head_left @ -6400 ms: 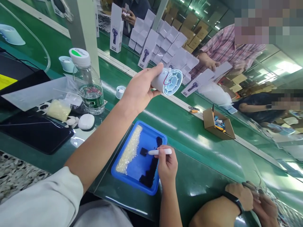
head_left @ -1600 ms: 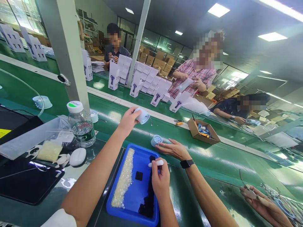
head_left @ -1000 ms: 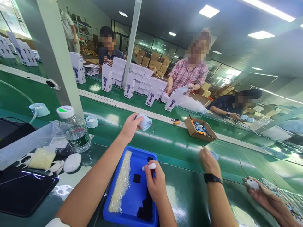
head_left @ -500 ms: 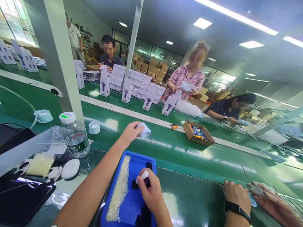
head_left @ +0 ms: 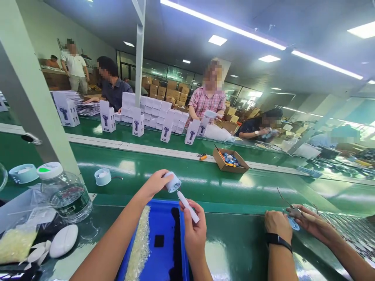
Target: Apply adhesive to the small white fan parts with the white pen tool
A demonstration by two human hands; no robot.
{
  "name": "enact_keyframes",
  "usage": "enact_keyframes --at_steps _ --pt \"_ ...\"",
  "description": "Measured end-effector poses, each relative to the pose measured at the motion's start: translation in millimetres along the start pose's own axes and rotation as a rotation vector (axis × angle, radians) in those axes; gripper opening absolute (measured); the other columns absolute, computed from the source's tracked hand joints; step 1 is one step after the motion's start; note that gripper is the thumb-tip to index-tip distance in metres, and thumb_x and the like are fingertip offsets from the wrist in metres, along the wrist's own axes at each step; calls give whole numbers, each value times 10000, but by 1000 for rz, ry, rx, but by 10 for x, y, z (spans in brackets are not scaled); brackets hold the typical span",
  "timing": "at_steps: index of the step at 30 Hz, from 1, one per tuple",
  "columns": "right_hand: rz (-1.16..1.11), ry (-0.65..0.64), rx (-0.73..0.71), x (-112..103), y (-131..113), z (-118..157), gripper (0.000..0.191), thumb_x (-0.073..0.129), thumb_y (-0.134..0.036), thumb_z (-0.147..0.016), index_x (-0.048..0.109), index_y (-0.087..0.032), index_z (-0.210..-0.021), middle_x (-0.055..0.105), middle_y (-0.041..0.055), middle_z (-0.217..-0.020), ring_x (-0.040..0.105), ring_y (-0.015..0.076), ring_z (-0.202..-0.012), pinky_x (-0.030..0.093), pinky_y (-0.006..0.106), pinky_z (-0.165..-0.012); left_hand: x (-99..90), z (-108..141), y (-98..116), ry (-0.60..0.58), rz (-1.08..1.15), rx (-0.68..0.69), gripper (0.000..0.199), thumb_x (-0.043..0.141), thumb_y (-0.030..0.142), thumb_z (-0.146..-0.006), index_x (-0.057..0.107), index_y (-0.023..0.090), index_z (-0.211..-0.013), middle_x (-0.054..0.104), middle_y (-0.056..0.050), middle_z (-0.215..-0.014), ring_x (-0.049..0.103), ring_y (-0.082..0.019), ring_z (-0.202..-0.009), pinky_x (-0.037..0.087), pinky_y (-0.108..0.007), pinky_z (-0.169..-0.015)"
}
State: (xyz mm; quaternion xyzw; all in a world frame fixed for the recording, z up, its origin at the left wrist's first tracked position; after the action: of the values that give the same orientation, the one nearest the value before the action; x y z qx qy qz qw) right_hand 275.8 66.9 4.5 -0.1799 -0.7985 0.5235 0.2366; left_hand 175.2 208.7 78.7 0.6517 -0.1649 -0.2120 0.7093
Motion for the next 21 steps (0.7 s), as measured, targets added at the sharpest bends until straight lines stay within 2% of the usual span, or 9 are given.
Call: enact_keyframes --at_steps 9,13,17,19,21 --pt "-5 3 25 6 -24 4 230 521 -362 -888 522 -192 -1043 615 90 -1086 631 202 -992 506 350 -875 -12 24 26 -68 -13 1 335 600 474 -721 542 159 -819 574 -29 -809 528 -160 -741 462 -271 -633" --pt "1 24 29 10 -52 27 256 540 -382 -869 545 -185 -1031 643 100 -1048 642 215 -970 515 354 -852 1 48 44 -42 -32 -10 315 589 459 -710 516 161 -783 555 -16 -761 514 -149 -685 449 -268 -602" --pt "-2 9 49 19 -19 49 307 557 -410 -848 567 -173 -1042 666 115 -1034 647 228 -965 521 339 -834 54 125 70 -68 -80 -22 272 564 423 -704 479 168 -745 525 2 -704 491 -136 -611 407 -256 -546" --pt "36 69 48 25 42 63 343 566 -443 -830 584 -168 -1035 679 106 -984 663 219 -892 532 304 -773 94 159 90 -30 -123 17 212 545 368 -709 465 172 -715 495 15 -669 458 -121 -586 363 -238 -525" --pt "138 175 25 39 124 81 389 595 -491 -787 620 -165 -998 688 87 -904 665 204 -778 526 258 -669 149 182 111 66 -128 77 148 529 293 -700 437 180 -677 455 30 -636 419 -107 -578 326 -226 -521"
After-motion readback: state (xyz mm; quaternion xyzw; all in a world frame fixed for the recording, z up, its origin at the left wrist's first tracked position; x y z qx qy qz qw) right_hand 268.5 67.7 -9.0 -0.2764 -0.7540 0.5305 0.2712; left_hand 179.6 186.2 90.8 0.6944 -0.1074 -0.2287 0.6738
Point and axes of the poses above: each hand's wrist, its own z-axis away from the middle knuckle, its own x-axis out of the palm, y = z × x, the point moved 1 cm from there along -z, towards the middle knuckle
